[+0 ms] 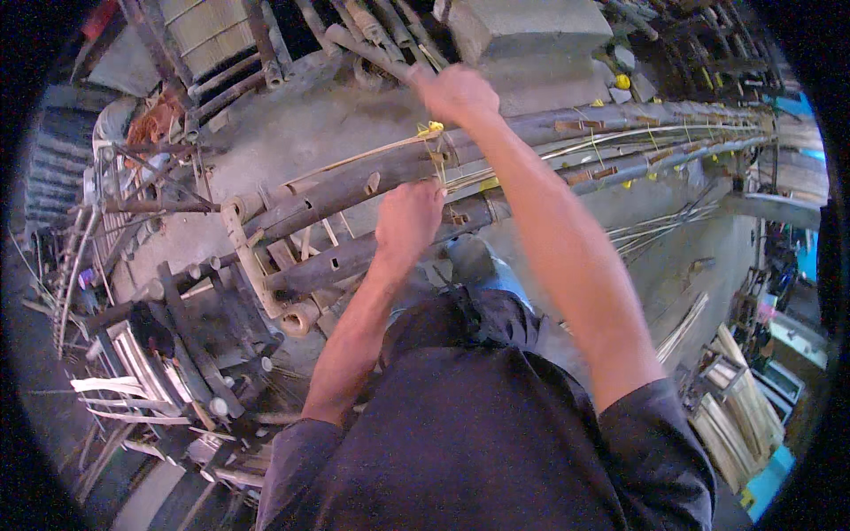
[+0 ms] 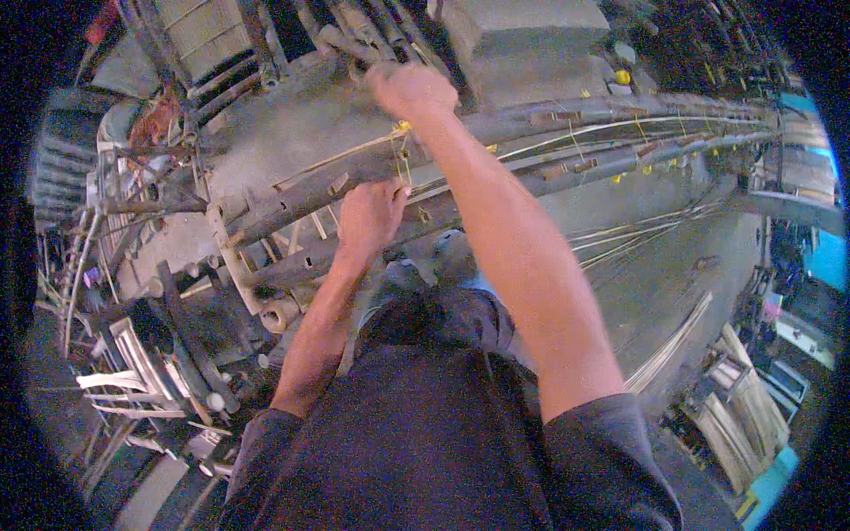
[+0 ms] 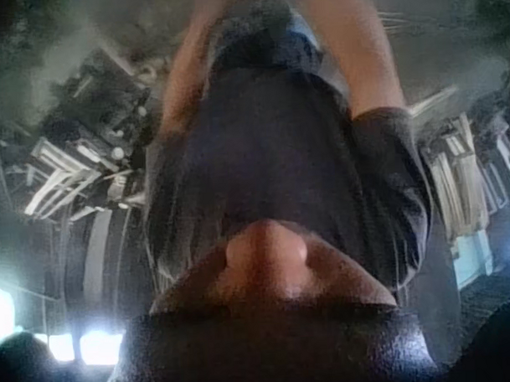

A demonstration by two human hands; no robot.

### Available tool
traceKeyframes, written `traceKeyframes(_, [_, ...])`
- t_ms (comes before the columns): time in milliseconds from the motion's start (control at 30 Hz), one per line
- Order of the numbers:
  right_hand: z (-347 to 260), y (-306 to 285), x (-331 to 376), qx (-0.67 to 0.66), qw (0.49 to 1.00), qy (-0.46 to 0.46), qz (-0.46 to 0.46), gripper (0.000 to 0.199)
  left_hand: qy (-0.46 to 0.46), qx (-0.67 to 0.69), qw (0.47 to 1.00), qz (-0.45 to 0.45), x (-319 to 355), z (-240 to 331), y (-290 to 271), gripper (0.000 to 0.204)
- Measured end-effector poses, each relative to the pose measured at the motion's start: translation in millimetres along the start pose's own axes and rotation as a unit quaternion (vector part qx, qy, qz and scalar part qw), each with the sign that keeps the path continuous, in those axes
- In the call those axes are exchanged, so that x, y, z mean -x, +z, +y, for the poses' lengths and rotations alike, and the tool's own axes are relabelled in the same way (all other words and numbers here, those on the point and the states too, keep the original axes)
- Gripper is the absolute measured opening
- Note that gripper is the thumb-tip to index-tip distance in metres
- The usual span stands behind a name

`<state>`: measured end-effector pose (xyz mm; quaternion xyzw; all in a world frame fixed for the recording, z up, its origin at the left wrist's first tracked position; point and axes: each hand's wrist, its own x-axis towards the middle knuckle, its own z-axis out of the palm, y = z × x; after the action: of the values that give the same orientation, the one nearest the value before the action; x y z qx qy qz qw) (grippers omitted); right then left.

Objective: The person repeatedly ties thin bamboo sticks to a horizontal metal frame using yellow string. They pull string from a spool, wrap it around the sticks and frame, and secure it with knots. The person works along the length of the frame, handling the sticks and string by hand.

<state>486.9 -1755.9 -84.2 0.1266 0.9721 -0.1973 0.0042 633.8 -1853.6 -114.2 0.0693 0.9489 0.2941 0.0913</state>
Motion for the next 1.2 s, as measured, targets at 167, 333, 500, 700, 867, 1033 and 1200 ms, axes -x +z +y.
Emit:
traceKeyframes(167, [40.0,5.2,-7.4,0.104,0.951,-0.104,-0.273,0.022,0.023,0.007,0.999,0.022,-0.9,-2.8,2.2,0.021])
traceKeyframes(333, [39.6,15.0,9.9,0.089,0.967,-0.143,-0.192,0.022,0.017,0.017,1.0,0.007,-1.7,-4.9,2.0,0.021])
traceKeyframes(500, [37.5,29.1,-0.1,0.08,0.984,-0.068,-0.144,0.032,0.023,0.019,0.999,0.023,-2.1,0.7,-1.6,0.022])
traceKeyframes(700, [27.4,36.4,-29.6,-0.304,0.934,0.17,-0.073,0.024,0.003,0.006,1.0,0.008,-7.6,10.6,0.3,0.023])
traceKeyframes(867, [61.4,-25.8,99.5,-0.502,0.806,0.008,-0.315,0.031,-0.018,0.039,0.999,0.007,4.4,-4.9,10.8,0.021])
traceKeyframes(1033, [50.4,-51.9,106.6,-0.716,0.618,0.079,-0.314,0.019,-0.038,0.125,0.991,-0.024,3.0,4.0,-4.6,0.019])
traceKeyframes(1200, [32.3,46.1,-58.9,-0.479,0.81,0.337,0.023,0.036,-0.063,-0.015,0.997,-0.031,-5.3,13.7,-6.2,0.024])
